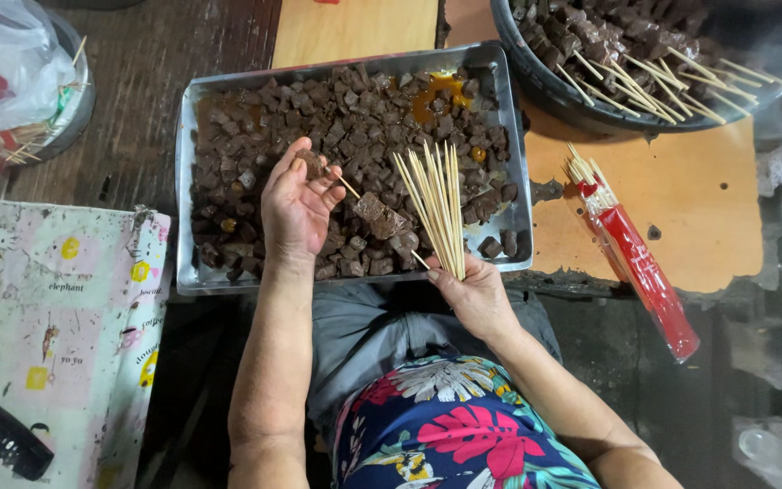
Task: The person places pieces of meat onto wooden skewers by hand, picking them from a metal tray and moving the completed skewers into a large bowl.
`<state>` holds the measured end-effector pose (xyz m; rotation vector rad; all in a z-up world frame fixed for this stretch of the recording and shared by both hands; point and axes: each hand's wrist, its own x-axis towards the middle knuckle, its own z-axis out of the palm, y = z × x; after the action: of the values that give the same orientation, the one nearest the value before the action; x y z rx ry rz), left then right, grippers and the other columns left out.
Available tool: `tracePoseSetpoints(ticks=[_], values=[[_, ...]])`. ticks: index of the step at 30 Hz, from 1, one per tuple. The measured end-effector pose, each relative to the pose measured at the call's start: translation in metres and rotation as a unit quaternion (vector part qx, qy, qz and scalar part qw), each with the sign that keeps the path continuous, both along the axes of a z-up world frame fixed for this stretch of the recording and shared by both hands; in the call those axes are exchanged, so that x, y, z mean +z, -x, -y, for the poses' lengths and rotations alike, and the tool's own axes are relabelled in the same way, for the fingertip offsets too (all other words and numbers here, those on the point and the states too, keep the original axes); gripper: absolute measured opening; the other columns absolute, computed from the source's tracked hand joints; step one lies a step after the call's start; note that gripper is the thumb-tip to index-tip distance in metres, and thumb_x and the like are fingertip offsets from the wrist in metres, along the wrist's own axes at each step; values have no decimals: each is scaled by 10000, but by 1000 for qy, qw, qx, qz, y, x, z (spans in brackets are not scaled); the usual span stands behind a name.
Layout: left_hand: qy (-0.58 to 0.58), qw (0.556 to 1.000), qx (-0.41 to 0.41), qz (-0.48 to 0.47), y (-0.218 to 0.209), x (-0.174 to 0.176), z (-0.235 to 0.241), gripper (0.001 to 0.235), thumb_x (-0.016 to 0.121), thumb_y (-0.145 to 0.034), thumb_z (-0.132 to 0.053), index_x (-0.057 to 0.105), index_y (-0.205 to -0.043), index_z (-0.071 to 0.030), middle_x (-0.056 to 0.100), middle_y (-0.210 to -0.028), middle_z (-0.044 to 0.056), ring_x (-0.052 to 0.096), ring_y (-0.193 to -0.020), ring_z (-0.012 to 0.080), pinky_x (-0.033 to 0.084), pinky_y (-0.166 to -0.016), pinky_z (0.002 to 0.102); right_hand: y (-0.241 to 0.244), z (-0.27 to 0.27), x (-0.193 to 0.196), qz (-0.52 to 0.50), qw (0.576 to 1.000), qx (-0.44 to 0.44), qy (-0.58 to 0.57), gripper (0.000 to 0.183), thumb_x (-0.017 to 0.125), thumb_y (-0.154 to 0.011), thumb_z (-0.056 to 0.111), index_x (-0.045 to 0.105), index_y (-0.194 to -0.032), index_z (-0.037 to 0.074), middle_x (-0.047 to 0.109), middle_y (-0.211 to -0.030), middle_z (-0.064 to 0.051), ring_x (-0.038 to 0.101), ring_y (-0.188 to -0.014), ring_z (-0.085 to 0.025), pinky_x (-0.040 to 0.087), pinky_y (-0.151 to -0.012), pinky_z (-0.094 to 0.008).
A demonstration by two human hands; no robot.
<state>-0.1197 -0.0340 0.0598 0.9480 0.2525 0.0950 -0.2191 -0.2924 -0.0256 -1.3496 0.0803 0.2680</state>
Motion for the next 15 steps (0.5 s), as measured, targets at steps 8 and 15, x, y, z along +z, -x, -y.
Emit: tracePoseSetpoints(ticks=[8, 15], values=[[1, 1000, 4, 8, 9, -4, -3, 380, 514, -1046, -85, 529, -1401, 49, 682, -1026, 118, 712, -890, 228, 621, -726, 341, 5, 2, -3, 6, 1000, 22, 14, 177, 696, -938, -6, 775, -1092, 28, 756, -944, 23, 632, -843, -37, 533, -785, -217], [-102, 994, -41, -5, 20, -3, -12, 353, 581, -1023, -65, 587, -1354, 60, 691, -1013, 74, 711, -867, 189, 615, -729, 312, 8, 0, -2, 27, 998, 35, 44, 161, 693, -937, -24, 768, -1071, 24, 758, -948, 13, 639, -864, -41, 540, -806, -224]])
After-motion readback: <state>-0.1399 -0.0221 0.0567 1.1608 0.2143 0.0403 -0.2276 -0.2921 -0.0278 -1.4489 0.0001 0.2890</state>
